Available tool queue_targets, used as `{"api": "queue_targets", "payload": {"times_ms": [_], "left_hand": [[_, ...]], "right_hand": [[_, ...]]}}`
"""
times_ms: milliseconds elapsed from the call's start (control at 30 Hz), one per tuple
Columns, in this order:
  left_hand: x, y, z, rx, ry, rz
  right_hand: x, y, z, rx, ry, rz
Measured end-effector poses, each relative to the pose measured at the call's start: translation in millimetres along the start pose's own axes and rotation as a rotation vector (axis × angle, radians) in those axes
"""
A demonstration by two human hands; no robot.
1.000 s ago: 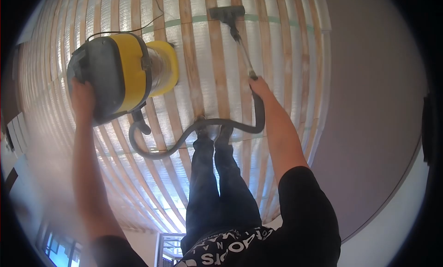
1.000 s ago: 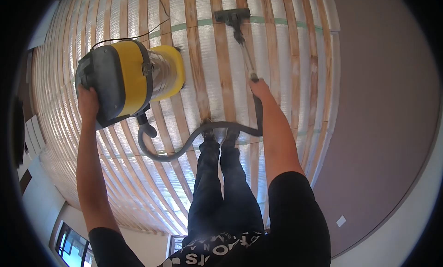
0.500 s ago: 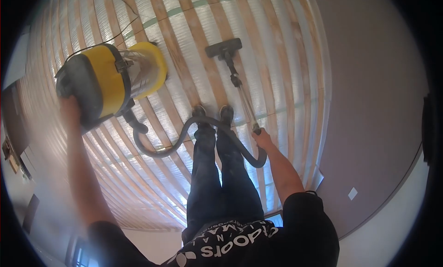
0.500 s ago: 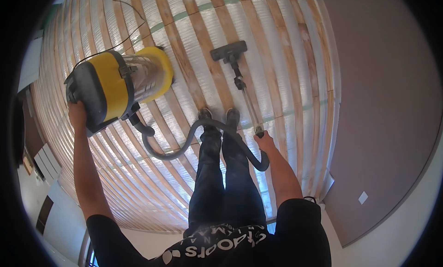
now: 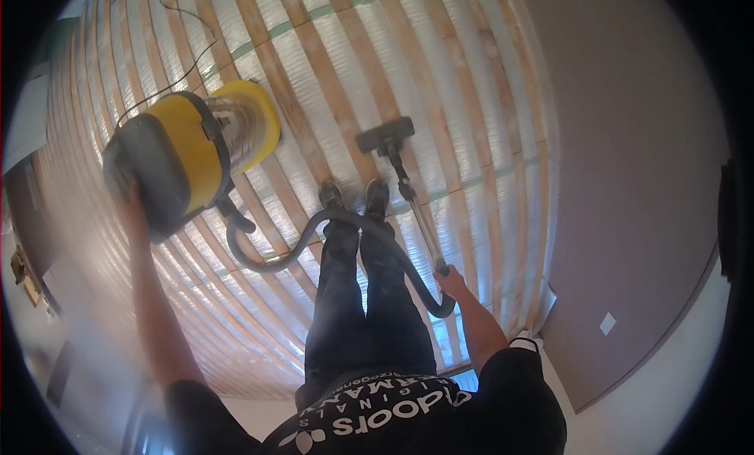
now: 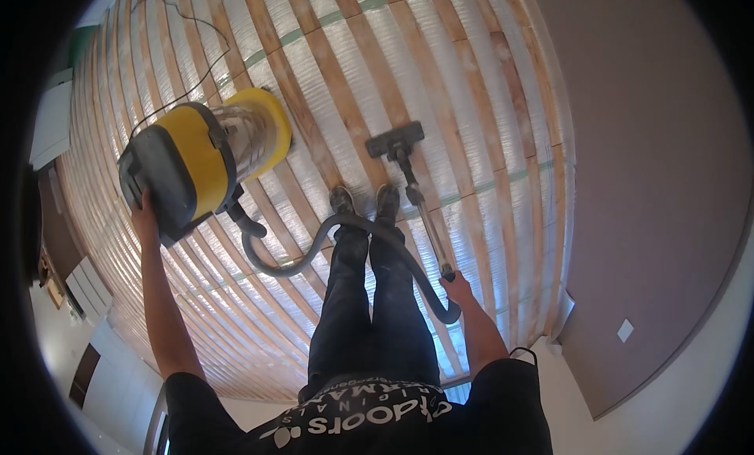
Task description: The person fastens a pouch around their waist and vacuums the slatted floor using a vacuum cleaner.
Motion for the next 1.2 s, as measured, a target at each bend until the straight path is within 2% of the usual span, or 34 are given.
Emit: {"api": "queue_targets", "payload": {"times_ms": [133, 200, 233, 267, 300, 400, 433, 500, 567, 600, 633, 700, 733, 767, 833, 900, 1000, 1033, 1200], "left_hand": [[13.0, -52.5, 7.6, 0.068, -0.109, -0.114], [55.3, -75.4, 14.1, 0.031, 0.062, -0.165], [56.6, -97.1, 17.0, -0.008, 0.052, -0.109], [54.8, -121.3, 20.7, -0.048, 0.043, -0.051], [63.8, -139.4, 24.5, -0.053, 0.018, -0.041], [51.1, -180.6, 18.9, -0.035, -0.070, -0.123], [46.2, -189.9, 15.6, -0.025, -0.103, -0.172], [56.1, -191.2, 11.1, 0.039, -0.088, -0.219], [67.7, -199.8, 7.6, 0.063, -0.028, -0.221], [72.9, -210.0, 10.4, 0.060, 0.024, -0.199], [77.0, -216.2, 13.4, 0.057, 0.079, -0.177], [90.4, -239.8, 16.4, 0.094, 0.080, -0.212], [96.0, -246.3, 20.4, 0.103, 0.075, -0.225], [104.0, -249.2, 23.4, 0.071, 0.102, -0.210], [127.2, -259.5, 26.8, 0.017, 0.158, -0.194], [137.9, -259.4, 24.5, 0.046, 0.155, -0.273], [151.0, -262.8, 24.0, 0.050, 0.151, -0.299], [152.0, -264.2, 26.5, 0.047, 0.148, -0.288], [137.9, -263.8, 33.3, 0.014, 0.171, -0.296]], "right_hand": [[15.3, -54.6, -20.9, 0.000, 0.213, -0.054], [28.8, -75.2, -39.7, -0.050, 0.240, -0.103], [35.2, -81.4, -43.8, -0.075, 0.259, -0.129], [16.3, -60.3, -47.7, -0.178, 0.175, -0.274], [32.3, -66.0, -56.7, -0.170, 0.202, -0.269], [106.2, -85.7, -102.8, -0.164, 0.190, -0.251], [120.9, -62.7, -115.2, -0.230, 0.156, -0.354], [190.6, -43.4, -148.1, -0.297, 0.092, -0.415], [288.5, -48.0, -183.0, -0.432, -0.048, -0.577], [327.5, -36.1, -197.8, -0.349, 0.055, -0.531], [347.4, 22.3, -219.4, -0.427, -0.054, -0.611], [424.4, 57.6, -251.5, -0.423, -0.105, -0.667], [465.3, 47.1, -260.7, -0.373, -0.075, -0.666], [499.4, 84.9, -278.2, -0.395, -0.118, -0.709], [537.6, 116.7, -285.5, -0.386, -0.097, -0.724], [578.3, 89.3, -276.9, -0.333, 0.028, -0.678], [568.2, 125.4, -265.2, -0.288, -0.187, -0.562], [550.3, 135.4, -258.9, -0.337, -0.187, -0.558], [400.7, 140.6, -227.6, -0.385, -0.282, -0.463]]}}
Point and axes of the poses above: each hand's wrist, its own y-axis towards the middle knuckle, its own z-axis out of the palm, x = y × z, the point moved 4 cm from there along y, towards the middle knuckle, and after that the axes turned 11 degrees about x, right-handed, at the moved point
